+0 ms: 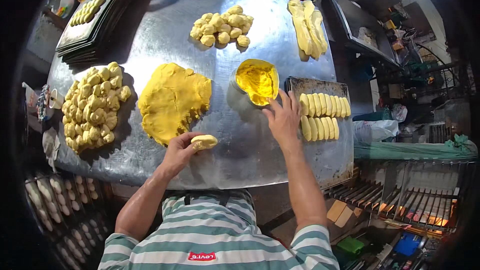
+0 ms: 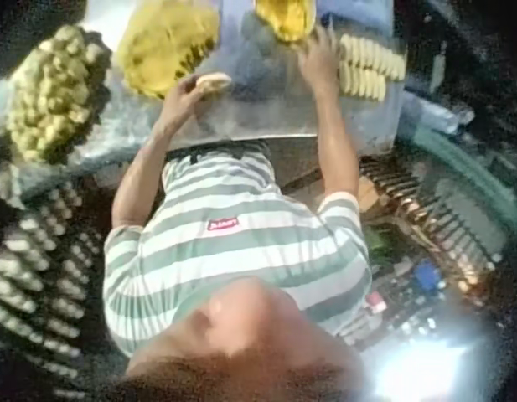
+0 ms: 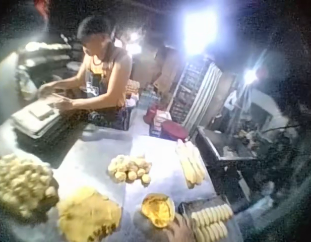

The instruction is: The person shapes dough by flattening individual dough portions on a metal table, rolling them by hand, and arranging the shaped pieces onto a baking tray.

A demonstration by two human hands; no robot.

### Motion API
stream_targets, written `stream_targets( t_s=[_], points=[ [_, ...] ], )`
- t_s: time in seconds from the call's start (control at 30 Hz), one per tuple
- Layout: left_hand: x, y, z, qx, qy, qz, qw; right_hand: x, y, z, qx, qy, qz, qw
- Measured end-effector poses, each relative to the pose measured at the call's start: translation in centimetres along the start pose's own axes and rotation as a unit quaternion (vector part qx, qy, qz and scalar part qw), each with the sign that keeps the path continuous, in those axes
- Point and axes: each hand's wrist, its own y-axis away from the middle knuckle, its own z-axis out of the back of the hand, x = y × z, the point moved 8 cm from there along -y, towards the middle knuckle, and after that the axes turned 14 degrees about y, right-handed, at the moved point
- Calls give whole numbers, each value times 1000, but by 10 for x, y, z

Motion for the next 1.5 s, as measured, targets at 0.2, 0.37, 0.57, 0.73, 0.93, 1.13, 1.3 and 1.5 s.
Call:
stream_targets(
  t_s=[0.2,0.37,0.57,0.73,0.93,1.13,1.3,1.5],
  points=[
    [-2,5,3,9,13,-15,1000,-5,-20,-11,68,-35,11,997],
    [17,-13,-43,3,-130,-118,985,-14,1,-3,44,-289,-34,956],
    [77,-55,-125,-87,82,13,993,27,98,17,77,-307,51,947],
    [78,-48,-141,-169,31,15,985,35,143,-6,102,-100,114,983],
    [74,-44,-127,-228,-194,-96,949,43,146,-26,118,-120,150,974],
    [69,-28,-113,-230,-216,-85,945,56,130,-10,216,-15,152,964],
    [65,-27,-108,-219,-222,-109,944,78,152,-22,201,7,227,953],
    [56,-13,-96,-205,-270,-101,935,92,151,-1,267,46,225,936]
  ],
)
